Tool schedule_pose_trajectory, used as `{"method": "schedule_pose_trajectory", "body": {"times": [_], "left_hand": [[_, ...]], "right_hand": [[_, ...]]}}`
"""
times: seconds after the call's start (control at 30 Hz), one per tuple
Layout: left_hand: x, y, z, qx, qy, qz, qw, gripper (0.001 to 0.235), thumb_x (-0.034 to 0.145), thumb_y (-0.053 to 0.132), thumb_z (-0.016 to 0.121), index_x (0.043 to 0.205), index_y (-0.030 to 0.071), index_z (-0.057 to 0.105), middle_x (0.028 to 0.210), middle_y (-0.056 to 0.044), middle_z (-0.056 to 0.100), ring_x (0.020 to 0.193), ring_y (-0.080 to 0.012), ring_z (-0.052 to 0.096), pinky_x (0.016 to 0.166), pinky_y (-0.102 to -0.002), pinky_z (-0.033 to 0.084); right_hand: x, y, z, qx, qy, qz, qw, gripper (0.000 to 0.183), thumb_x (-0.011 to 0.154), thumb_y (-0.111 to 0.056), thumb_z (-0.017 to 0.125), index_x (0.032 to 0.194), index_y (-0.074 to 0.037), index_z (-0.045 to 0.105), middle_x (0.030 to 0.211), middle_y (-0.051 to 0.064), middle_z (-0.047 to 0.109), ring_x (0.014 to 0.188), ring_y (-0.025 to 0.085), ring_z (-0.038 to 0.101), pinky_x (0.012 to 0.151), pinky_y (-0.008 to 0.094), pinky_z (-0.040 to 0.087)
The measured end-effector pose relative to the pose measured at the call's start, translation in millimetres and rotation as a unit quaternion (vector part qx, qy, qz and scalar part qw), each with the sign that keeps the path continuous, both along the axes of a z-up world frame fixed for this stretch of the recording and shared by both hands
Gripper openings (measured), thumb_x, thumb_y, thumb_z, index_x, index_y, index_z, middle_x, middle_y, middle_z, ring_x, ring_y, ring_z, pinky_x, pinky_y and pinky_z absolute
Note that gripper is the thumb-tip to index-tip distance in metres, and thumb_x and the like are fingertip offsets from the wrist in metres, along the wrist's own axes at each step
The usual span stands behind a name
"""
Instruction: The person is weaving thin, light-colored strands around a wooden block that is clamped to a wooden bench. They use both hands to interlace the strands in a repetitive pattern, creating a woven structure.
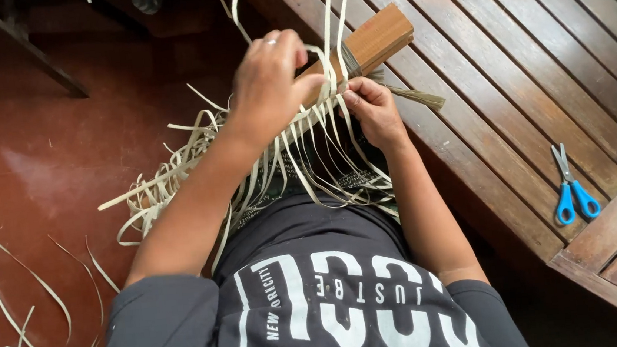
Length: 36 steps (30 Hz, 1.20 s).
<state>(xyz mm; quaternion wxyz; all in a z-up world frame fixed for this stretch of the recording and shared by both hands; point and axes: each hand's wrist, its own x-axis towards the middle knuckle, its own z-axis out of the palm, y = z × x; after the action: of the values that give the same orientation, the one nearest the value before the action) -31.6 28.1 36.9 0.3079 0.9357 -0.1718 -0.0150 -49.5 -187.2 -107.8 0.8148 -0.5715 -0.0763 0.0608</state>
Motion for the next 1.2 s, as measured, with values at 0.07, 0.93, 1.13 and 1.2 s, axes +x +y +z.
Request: {"method": "schedule_pose_trajectory", "body": {"times": [0.07, 0.93, 1.13, 1.2], "left_hand": [[-23, 18, 14, 0.091, -0.111, 0.002, 0.990, 0.031, 0.090, 0.033, 0.084, 0.085, 0.014, 0.060, 0.082, -0.002, 0.064, 0.079, -0.0228, 0.057, 0.073, -0.042, 0.047], [-52, 2, -1, 0.111, -0.361, -0.081, 0.922, 0.024, 0.085, 0.020, 0.077, 0.102, 0.011, 0.063, 0.089, -0.003, 0.056, 0.093, -0.0241, 0.054, 0.083, -0.044, 0.037], [9, -52, 20, 0.261, -0.168, -0.316, 0.897, 0.021, 0.086, 0.012, 0.070, 0.107, 0.008, 0.073, 0.131, -0.016, 0.067, 0.145, -0.0347, 0.042, 0.112, -0.076, 0.013], [25, -58, 37, 0.373, -0.064, -0.334, 0.863, 0.026, 0.088, 0.031, 0.072, 0.110, 0.016, 0.076, 0.141, -0.015, 0.064, 0.156, -0.0366, 0.030, 0.114, -0.081, -0.007]], "right_hand": [[0, 0, 0, 0.036, -0.019, 0.031, 0.999, 0.006, 0.102, -0.010, 0.066, 0.102, -0.007, 0.062, 0.090, 0.003, 0.063, 0.076, 0.011, 0.060, 0.075, 0.021, 0.053], [-6, 31, 20, -0.030, -0.052, -0.137, 0.989, 0.004, 0.094, 0.003, 0.067, 0.090, 0.001, 0.068, 0.068, 0.005, 0.058, 0.066, 0.009, 0.050, 0.060, 0.021, 0.042], [5, 21, -17, -0.020, -0.032, -0.068, 0.997, 0.014, 0.096, -0.015, 0.073, 0.087, -0.006, 0.067, 0.080, -0.004, 0.064, 0.076, 0.001, 0.051, 0.066, 0.017, 0.040], [7, 19, -17, -0.007, -0.018, -0.039, 0.999, 0.020, 0.097, -0.024, 0.075, 0.087, -0.009, 0.067, 0.084, -0.007, 0.067, 0.078, -0.002, 0.052, 0.066, 0.016, 0.039]]}}
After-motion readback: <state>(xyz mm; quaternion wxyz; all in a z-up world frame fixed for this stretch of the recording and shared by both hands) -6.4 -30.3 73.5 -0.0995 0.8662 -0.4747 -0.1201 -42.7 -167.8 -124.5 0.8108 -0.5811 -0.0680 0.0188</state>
